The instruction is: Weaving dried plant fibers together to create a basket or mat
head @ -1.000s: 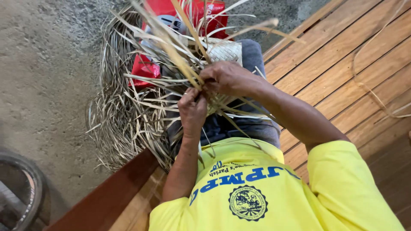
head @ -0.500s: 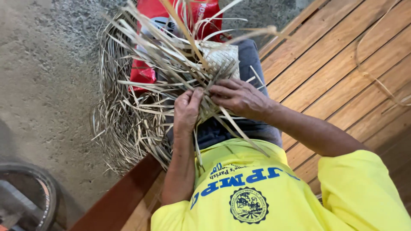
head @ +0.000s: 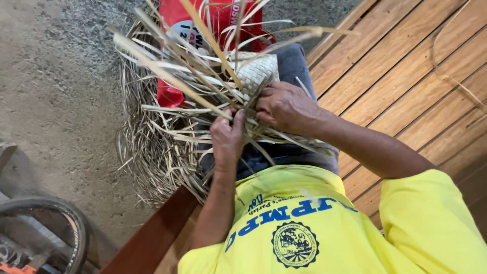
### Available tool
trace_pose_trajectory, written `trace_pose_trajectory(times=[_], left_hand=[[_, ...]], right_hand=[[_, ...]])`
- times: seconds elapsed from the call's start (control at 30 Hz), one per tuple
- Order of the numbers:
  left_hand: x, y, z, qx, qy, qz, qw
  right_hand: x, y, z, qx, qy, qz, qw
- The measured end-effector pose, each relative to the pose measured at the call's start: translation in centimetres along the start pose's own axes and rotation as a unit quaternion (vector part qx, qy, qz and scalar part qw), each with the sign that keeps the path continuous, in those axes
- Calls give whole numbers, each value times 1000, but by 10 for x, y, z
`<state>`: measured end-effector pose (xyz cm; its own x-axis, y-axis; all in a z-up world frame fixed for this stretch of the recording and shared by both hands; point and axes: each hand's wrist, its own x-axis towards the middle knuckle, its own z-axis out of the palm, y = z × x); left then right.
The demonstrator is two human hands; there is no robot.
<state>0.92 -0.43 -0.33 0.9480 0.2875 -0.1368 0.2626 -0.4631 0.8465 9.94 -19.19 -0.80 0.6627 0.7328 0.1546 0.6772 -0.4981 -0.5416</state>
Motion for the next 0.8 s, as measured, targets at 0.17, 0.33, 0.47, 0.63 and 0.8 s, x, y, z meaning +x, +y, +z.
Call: trace_pose_trajectory(times=[0.17,0.33,0.47,0.63,0.8], left_hand=[[-8,0,8,-17,70,73,995],[-11,5,2,-64,61,13,996],[-12,-6,6,-88,21,-65,994],[-7,-13,10,-105,-15,-50,993],[-9,-9,7,-160,-21,-42,986]], right_hand=[[8,6,5,-91,26,-78,992],[15,-3,-17,-180,79,-170,966],[18,-10,-28,-139,98,-239,956],[28,-23,-36,-114,95,-292,945],[29,-2,-7,-24,61,-303,951]])
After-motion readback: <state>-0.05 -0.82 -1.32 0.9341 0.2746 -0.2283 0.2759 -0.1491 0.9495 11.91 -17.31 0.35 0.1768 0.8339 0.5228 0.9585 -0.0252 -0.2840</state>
